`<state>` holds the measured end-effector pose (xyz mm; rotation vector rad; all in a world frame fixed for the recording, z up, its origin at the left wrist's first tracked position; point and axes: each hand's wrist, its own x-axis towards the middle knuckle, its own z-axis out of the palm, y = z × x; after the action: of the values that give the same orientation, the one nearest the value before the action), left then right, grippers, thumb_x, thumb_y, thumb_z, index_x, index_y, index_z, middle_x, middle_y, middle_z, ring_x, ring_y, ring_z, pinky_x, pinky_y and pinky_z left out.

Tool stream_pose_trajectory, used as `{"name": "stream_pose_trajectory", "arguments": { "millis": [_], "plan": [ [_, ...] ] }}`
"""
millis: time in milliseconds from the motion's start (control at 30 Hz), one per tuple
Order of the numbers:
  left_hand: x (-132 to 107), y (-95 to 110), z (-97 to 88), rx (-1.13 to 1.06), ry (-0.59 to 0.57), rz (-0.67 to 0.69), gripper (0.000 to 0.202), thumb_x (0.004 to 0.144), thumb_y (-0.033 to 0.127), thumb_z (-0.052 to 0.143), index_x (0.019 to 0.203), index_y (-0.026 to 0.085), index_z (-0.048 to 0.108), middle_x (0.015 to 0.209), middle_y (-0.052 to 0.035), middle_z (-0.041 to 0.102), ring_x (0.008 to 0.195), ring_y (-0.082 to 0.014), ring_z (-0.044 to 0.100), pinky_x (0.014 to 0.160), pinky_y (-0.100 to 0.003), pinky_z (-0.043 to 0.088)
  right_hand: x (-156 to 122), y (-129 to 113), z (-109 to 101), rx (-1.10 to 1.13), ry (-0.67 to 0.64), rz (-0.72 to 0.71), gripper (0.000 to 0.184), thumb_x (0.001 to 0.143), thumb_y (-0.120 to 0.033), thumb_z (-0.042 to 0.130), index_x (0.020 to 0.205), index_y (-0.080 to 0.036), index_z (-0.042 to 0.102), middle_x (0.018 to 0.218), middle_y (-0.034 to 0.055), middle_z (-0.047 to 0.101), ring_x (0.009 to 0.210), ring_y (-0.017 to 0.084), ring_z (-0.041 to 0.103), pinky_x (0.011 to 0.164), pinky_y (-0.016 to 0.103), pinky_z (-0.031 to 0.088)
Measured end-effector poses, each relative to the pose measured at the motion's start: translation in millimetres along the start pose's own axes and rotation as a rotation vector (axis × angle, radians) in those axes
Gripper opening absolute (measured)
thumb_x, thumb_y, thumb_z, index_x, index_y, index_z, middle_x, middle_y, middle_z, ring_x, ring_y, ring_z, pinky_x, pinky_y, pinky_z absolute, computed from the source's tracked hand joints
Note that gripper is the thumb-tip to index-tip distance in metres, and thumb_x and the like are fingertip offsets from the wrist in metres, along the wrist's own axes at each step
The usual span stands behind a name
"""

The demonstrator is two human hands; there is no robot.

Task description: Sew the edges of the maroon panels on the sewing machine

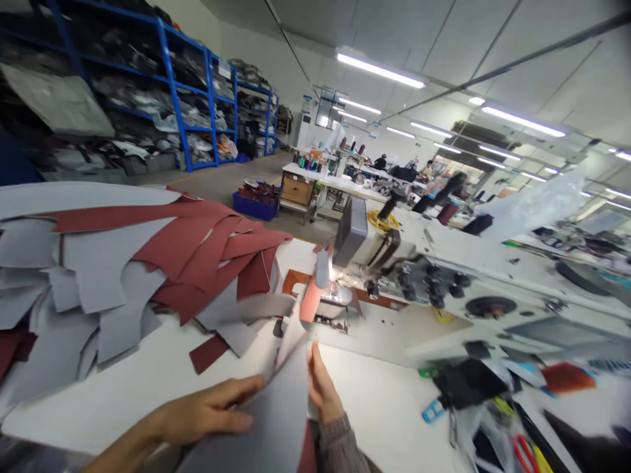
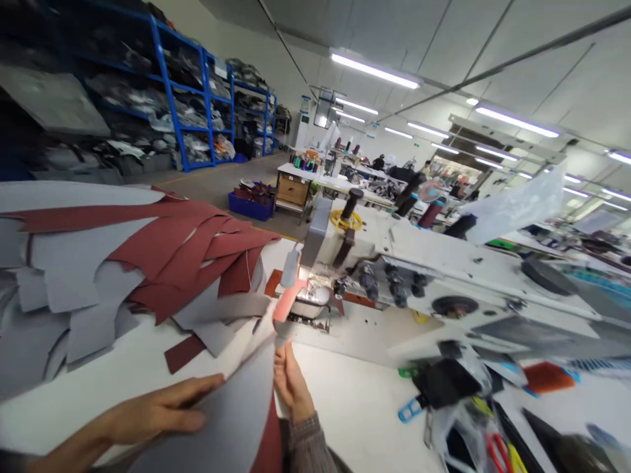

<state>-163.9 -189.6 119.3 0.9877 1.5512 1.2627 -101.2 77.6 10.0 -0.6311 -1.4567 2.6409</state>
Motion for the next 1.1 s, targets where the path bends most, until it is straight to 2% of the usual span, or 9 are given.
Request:
{"name": "stream_pose_trajectory", "arguments": {
  "millis": [100,233,367,433,500,600,800,933,1100],
  "plan": [
    [44.6,33.0,46.0,-0.110,-0.327,0.000,0.049,0.083,0.060,0.066,0.112,0.020,0.064,0.104,-0.0045,0.068,0.095,-0.0240,0.061,0.079,-0.029,0.046,-35.1,-20.0,-22.3,0.112,-0.035,0.097,0.067,0.075,-0.080,0.059,0.100,-0.020,0.075,0.084,0.0118,0.076,0.064,0.025,0.069,0.059,0.040,0.056],
    [115.2,59.7,60.5,-0.101,-0.348,0.033,0.046,0.078,0.058,0.070,0.101,0.019,0.060,0.093,-0.0022,0.064,0.082,-0.0193,0.058,0.067,-0.025,0.044,-74.0,-105.9,-81.6,0.214,0.309,-0.270,0.044,0.068,-0.054,0.080,0.100,-0.024,0.075,0.098,0.0071,0.077,0.078,0.025,0.072,0.076,0.041,0.060],
    [189.8,86.2,56.6,-0.036,-0.026,0.164,0.055,0.077,0.057,0.070,0.117,0.021,0.056,0.118,-0.0086,0.064,0.094,-0.0223,0.063,0.073,-0.029,0.050,-87.6,-178.7,-88.8,0.031,0.514,-0.634,0.049,0.062,-0.029,0.086,0.108,-0.017,0.072,0.103,0.0073,0.077,0.088,0.024,0.072,0.085,0.037,0.058],
    [219.9,100.5,55.6,0.085,0.205,0.223,0.056,0.077,0.060,0.067,0.115,0.020,0.058,0.124,-0.0112,0.063,0.097,-0.0240,0.064,0.074,-0.031,0.050,-84.0,-186.9,-70.2,-0.144,0.467,-0.691,0.050,0.065,-0.029,0.084,0.112,-0.017,0.071,0.107,0.0082,0.076,0.092,0.024,0.072,0.088,0.037,0.057],
    [238.3,108.0,55.4,0.236,0.352,0.261,0.048,0.078,0.061,0.063,0.100,0.018,0.061,0.105,-0.0093,0.068,0.085,-0.0234,0.065,0.071,-0.032,0.050,-78.3,-177.1,-49.5,-0.318,0.424,-0.720,0.048,0.070,-0.030,0.081,0.115,-0.017,0.070,0.113,0.0091,0.075,0.102,0.025,0.070,0.094,0.038,0.054],
    [243.1,97.5,55.4,0.387,0.478,0.337,0.039,0.082,0.059,0.058,0.073,0.021,0.056,0.072,-0.0030,0.065,0.071,-0.0210,0.063,0.070,-0.033,0.049,-72.1,-148.3,-30.3,-0.490,0.400,-0.739,0.045,0.079,-0.034,0.075,0.121,-0.017,0.068,0.120,0.0096,0.072,0.113,0.027,0.067,0.101,0.039,0.051],
    [221.0,49.5,60.8,0.118,0.699,0.290,0.033,0.081,0.054,0.062,0.087,0.023,0.057,0.080,-0.0022,0.071,0.077,-0.0210,0.068,0.074,-0.032,0.051,-70.3,-121.0,-22.1,-0.621,0.434,-0.751,0.039,0.087,-0.035,0.066,0.122,-0.017,0.065,0.121,0.0099,0.071,0.112,0.026,0.066,0.102,0.038,0.048],
    [221.2,43.3,62.3,0.130,0.728,0.305,0.027,0.086,0.050,0.057,0.082,0.023,0.059,0.082,-0.0018,0.070,0.077,-0.0200,0.066,0.076,-0.032,0.049,-67.4,-133.9,-20.0,-0.683,0.395,-0.746,0.043,0.086,-0.037,0.067,0.124,-0.016,0.065,0.122,0.0114,0.070,0.112,0.027,0.065,0.100,0.038,0.048],
    [236.3,40.5,52.9,0.050,0.717,0.310,0.029,0.085,0.049,0.051,0.077,0.022,0.057,0.073,-0.0002,0.062,0.073,-0.0193,0.059,0.075,-0.032,0.047,-37.5,-175.4,-28.5,-0.677,0.450,-0.658,0.034,0.081,-0.048,0.069,0.089,-0.016,0.072,0.086,0.0071,0.073,0.089,0.025,0.066,0.084,0.035,0.051]
  ]
}}
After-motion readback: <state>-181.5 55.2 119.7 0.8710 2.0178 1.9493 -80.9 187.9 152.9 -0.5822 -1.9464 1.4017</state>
